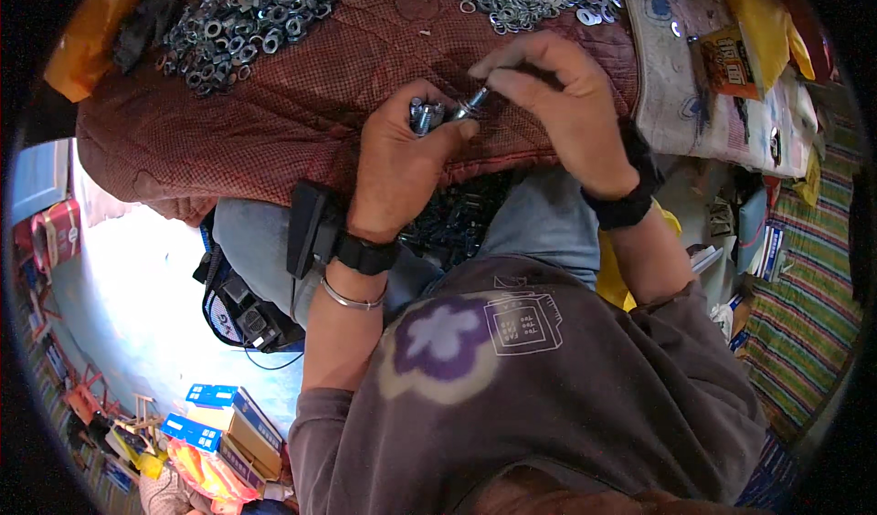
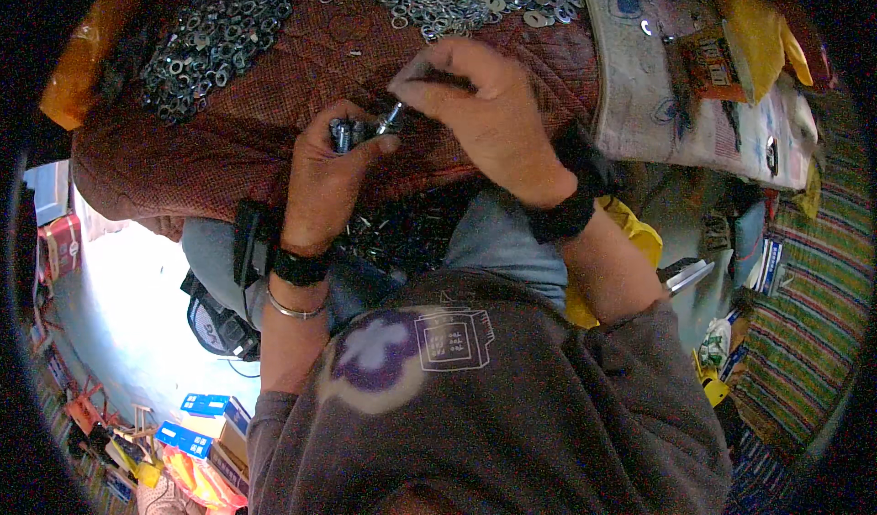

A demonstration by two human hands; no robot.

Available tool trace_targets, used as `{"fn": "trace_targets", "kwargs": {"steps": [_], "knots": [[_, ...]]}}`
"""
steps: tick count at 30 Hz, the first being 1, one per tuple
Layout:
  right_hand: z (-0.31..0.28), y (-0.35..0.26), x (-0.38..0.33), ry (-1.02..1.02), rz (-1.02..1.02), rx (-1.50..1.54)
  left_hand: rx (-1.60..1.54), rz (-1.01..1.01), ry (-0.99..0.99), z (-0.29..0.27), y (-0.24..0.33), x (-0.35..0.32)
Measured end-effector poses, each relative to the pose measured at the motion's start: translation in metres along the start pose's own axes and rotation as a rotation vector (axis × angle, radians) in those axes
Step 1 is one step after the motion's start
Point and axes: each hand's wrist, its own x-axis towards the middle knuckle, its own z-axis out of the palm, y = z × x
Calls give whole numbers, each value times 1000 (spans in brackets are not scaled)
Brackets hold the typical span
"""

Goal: Thread washers onto bolts while sorting through a large pile of hardware.

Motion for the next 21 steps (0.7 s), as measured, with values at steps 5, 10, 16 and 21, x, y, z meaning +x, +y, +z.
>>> {"fn": "trace_targets", "kwargs": {"steps": [5, 10, 16, 21], "knots": [[7, 12, -4, 26, 2, 115, -23, -11, 9, 0, 5, -2], [8, 8, -7, -3, 5, 93, 76, 50, 14, -2, -1, -2], [3, 7, -7, -82, -42, -131, 223, 85, 18, 2, 5, -3], [5, 7, -7, -76, -68, -196, 342, 177, 79, 4, 2, -4]]}}
